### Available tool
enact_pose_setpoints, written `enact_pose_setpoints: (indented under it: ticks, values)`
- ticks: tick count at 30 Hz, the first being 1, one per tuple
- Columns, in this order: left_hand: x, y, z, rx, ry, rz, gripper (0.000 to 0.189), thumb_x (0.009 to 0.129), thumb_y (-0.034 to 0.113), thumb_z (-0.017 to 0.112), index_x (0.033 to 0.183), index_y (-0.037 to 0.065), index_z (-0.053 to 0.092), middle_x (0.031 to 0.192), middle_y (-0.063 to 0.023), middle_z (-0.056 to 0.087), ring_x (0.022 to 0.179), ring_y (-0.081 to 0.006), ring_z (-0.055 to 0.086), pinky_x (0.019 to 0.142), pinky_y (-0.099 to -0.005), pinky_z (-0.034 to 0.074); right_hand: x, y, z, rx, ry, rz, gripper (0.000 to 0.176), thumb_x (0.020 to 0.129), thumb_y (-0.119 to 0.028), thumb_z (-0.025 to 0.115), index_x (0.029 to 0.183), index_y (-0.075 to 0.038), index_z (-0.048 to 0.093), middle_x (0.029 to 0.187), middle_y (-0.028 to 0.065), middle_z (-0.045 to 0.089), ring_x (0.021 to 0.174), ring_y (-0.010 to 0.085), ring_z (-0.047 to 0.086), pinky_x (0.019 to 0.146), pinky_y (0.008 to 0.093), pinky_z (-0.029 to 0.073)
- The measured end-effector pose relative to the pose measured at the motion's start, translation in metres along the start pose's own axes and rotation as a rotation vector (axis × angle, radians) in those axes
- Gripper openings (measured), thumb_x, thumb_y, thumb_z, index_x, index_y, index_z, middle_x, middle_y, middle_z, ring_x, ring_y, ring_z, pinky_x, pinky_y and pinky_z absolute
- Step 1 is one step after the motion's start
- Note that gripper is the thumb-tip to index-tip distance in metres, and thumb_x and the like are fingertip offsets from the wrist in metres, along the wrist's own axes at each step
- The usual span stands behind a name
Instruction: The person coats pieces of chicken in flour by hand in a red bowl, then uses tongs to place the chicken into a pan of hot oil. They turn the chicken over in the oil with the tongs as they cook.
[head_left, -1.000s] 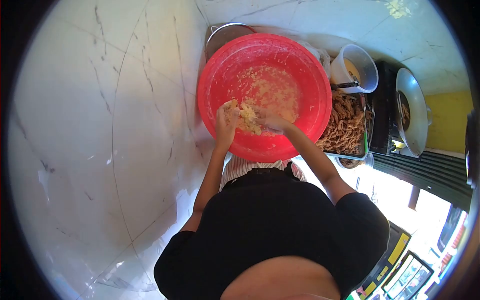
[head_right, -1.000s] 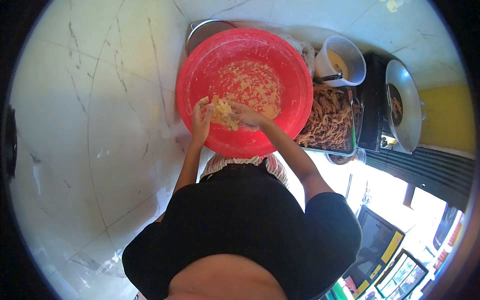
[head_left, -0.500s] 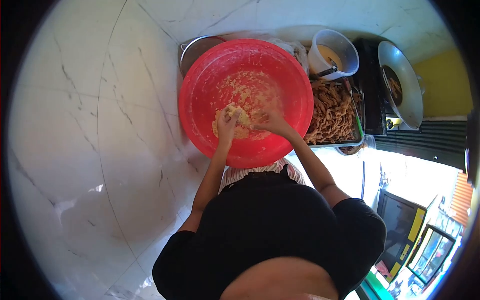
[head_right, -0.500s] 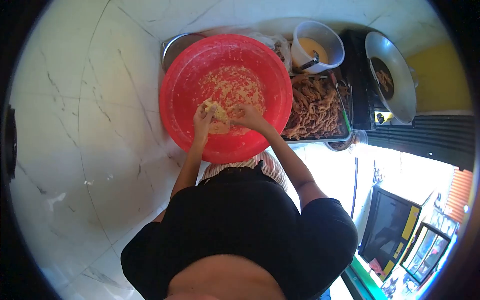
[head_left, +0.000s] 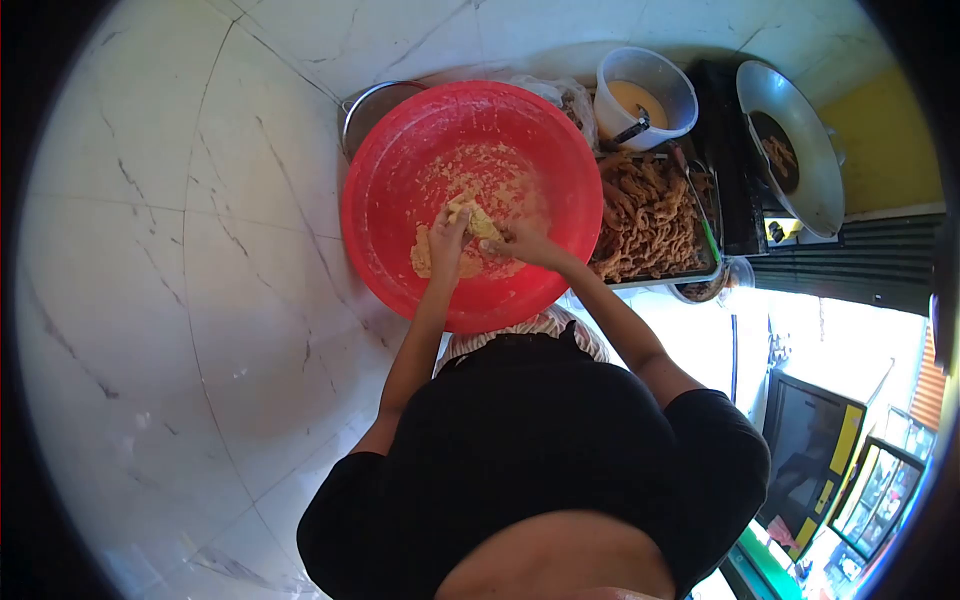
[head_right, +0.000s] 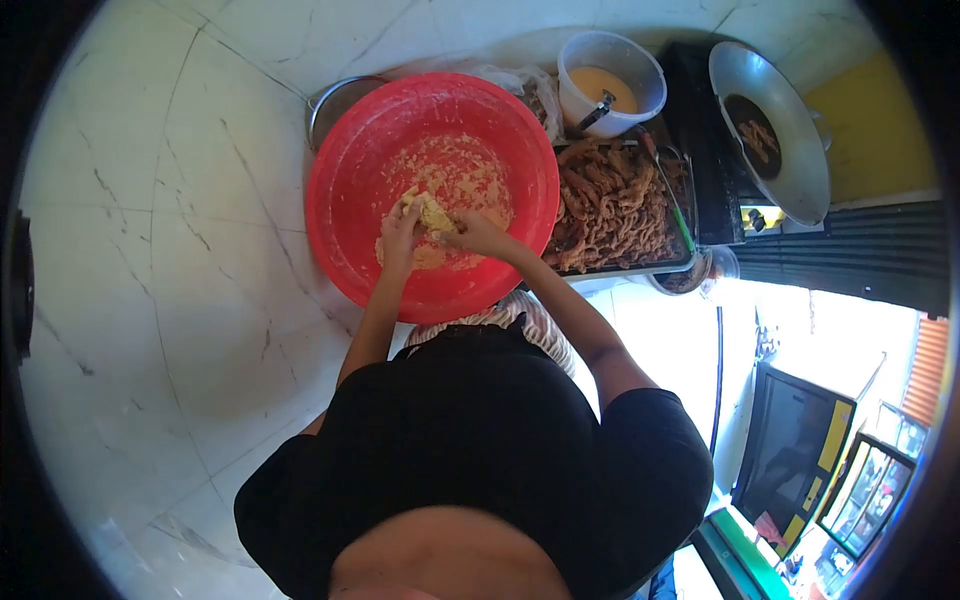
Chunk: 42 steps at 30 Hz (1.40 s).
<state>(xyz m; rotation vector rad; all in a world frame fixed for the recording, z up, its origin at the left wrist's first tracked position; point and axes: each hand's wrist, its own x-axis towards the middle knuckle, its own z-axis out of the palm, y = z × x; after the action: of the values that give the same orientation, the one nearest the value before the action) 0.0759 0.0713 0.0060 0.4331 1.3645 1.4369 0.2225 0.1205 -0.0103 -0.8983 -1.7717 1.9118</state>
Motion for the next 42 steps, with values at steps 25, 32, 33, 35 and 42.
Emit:
enact_pose_setpoints:
  ticks: [25,32,33,35,42]
  values:
    - [0.0,-0.009,-0.018,0.212,-0.171,0.324,0.051,0.072,-0.001,0.066,0.117,0.001,0.042,0.096,-0.0077,0.056,0.083,-0.0118,0.057,0.072,-0.0236,0.049,0.001,-0.014,-0.002,-0.276,-0.006,0.079,0.029,0.083,-0.027,0.055,0.091,0.0,0.061,0.063,0.0034,0.055,0.057,0.0074,0.047,0.052,0.0249,0.039]
    - [0.001,0.011,-0.042,0.066,-0.068,0.099,0.047,0.079,0.014,0.063,0.12,0.002,0.042,0.095,-0.005,0.056,0.084,-0.0104,0.056,0.071,-0.0213,0.047,0.018,-0.007,0.025,-0.089,-0.072,0.077,0.028,0.085,-0.021,0.052,0.101,0.001,0.057,0.075,0.0026,0.058,0.065,0.0071,0.05,0.059,0.0242,0.041]
    - [0.0,0.009,-0.047,0.068,-0.051,0.129,0.047,0.08,0.017,0.061,0.12,0.002,0.042,0.096,-0.0051,0.056,0.086,-0.0104,0.055,0.073,-0.0215,0.046,0.018,-0.012,0.033,0.018,-0.037,0.098,0.031,0.085,-0.022,0.052,0.104,0.002,0.055,0.078,0.0026,0.058,0.068,0.0069,0.05,0.061,0.0237,0.041]
    - [0.001,0.005,-0.057,0.067,-0.034,0.16,0.046,0.082,0.02,0.06,0.12,0.002,0.043,0.097,-0.0052,0.055,0.088,-0.0104,0.054,0.075,-0.0216,0.045,0.024,-0.01,0.039,0.121,-0.001,0.121,0.034,0.085,-0.022,0.053,0.107,0.003,0.053,0.081,0.0025,0.059,0.07,0.0067,0.05,0.063,0.0232,0.041]
    - [-0.013,0.004,-0.085,0.213,0.118,0.343,0.039,0.087,0.024,0.051,0.114,-0.003,0.046,0.105,-0.0098,0.054,0.099,-0.0134,0.05,0.084,-0.0247,0.04,0.03,0.009,0.028,-0.175,0.09,0.136,0.034,0.082,-0.022,0.057,0.109,-0.001,0.053,0.083,0.006,0.06,0.069,0.0108,0.055,0.062,0.0262,0.043]
